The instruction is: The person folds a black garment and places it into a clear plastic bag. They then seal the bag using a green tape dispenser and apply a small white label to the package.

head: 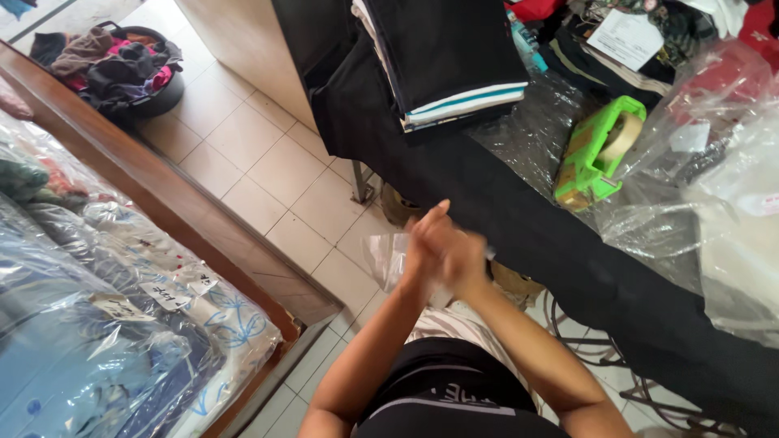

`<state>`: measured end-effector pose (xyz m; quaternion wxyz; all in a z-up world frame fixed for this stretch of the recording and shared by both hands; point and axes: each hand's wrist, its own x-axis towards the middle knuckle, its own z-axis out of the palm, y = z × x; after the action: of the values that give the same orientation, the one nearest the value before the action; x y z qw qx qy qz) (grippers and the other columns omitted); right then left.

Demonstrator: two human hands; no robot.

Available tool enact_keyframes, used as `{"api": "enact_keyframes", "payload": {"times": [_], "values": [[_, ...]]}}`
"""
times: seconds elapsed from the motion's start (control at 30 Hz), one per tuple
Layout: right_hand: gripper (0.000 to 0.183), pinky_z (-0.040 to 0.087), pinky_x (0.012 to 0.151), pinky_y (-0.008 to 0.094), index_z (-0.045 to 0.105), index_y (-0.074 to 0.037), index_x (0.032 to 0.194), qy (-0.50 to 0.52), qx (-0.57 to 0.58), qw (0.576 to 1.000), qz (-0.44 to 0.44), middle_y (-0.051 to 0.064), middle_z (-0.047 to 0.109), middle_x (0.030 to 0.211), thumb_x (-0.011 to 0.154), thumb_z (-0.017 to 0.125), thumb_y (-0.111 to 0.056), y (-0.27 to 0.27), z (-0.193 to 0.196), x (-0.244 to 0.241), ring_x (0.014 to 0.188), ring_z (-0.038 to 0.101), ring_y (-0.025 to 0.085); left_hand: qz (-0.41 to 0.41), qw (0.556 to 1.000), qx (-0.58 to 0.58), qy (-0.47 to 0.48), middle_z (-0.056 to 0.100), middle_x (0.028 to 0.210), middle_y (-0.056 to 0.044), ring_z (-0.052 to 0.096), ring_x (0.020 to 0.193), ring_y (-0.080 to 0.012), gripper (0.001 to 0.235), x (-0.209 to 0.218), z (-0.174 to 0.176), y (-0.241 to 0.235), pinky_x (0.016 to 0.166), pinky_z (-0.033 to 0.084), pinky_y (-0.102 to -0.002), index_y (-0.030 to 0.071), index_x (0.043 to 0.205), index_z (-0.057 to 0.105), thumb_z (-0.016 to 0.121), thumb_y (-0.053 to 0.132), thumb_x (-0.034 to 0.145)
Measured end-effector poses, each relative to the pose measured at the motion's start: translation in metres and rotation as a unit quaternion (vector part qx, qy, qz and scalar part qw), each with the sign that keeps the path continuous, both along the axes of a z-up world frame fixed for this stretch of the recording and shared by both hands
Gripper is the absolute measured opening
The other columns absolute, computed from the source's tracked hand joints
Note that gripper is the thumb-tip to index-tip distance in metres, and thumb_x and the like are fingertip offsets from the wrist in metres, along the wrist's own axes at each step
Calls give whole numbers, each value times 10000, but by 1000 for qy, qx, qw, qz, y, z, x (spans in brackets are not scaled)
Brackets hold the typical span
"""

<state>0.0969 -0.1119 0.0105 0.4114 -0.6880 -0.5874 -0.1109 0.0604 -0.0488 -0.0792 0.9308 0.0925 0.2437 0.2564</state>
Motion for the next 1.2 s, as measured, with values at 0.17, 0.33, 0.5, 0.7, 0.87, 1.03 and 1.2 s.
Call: {"api": "enact_keyframes", "payload": {"times": [0.17, 0.33, 0.5, 0.7, 0.87, 1.03, 1.2], "values": [[415, 442, 506, 402, 572, -44, 748, 232, -81, 951, -186, 116, 554, 635, 1050, 705, -296, 24, -9, 26, 548, 574, 300, -59, 978, 200, 18, 543, 796, 57, 505, 694, -68, 265, -16, -2, -1, 628, 413, -236, 56, 1095, 674, 543, 279, 1037], [242, 442, 524, 405, 654, -109, 762, -46, 7, 999, 5, 81, 603, 701, 961, 727, -226, 10, -22, 8, 576, 597, 255, 43, 925, 373, -64, 538, 850, 74, 498, 749, -29, 400, -4, -20, 11, 667, 415, -210, 119, 1231, 644, 478, 424, 1033], [448, 360, 534, 354, 601, -40, 723, 192, -22, 967, -165, 43, 517, 649, 1066, 768, -275, 5, -6, 70, 570, 463, 166, -94, 945, 313, 28, 426, 676, 49, 373, 539, -62, 576, -21, -12, 10, 489, 316, -243, 79, 762, 455, 601, 436, 1189], [144, 389, 476, 220, 712, -77, 1008, 566, -90, 819, -6, -50, 604, 732, 880, 745, -132, -49, 30, 108, 544, 546, 49, -76, 886, 445, 109, 679, 789, 15, 627, 669, -51, 175, -42, 45, 59, 544, 479, -210, 78, 981, 686, 734, 239, 933], [130, 498, 619, 232, 731, 9, 979, 512, -83, 855, -16, 37, 759, 926, 887, 769, -76, -72, 33, 114, 694, 716, 117, -34, 849, 516, 112, 765, 942, -40, 702, 837, -70, 229, -43, 75, 67, 761, 574, -210, -21, 1038, 742, 789, 167, 916], [136, 499, 622, 250, 736, 16, 955, 516, -82, 853, -15, 76, 731, 842, 909, 784, -103, -82, 12, 116, 661, 697, 140, -45, 837, 506, 205, 711, 804, -56, 637, 716, -92, 205, -35, 75, 53, 674, 526, -237, -50, 1006, 761, 749, 155, 1001], [321, 533, 652, 275, 707, 49, 855, 529, -79, 843, -49, 99, 694, 774, 1068, 712, -192, -85, 1, 111, 645, 694, 154, -53, 802, 559, 204, 745, 803, 11, 695, 705, -42, 197, -34, 73, 43, 679, 582, -196, 17, 1045, 748, 605, 148, 1011]]}}
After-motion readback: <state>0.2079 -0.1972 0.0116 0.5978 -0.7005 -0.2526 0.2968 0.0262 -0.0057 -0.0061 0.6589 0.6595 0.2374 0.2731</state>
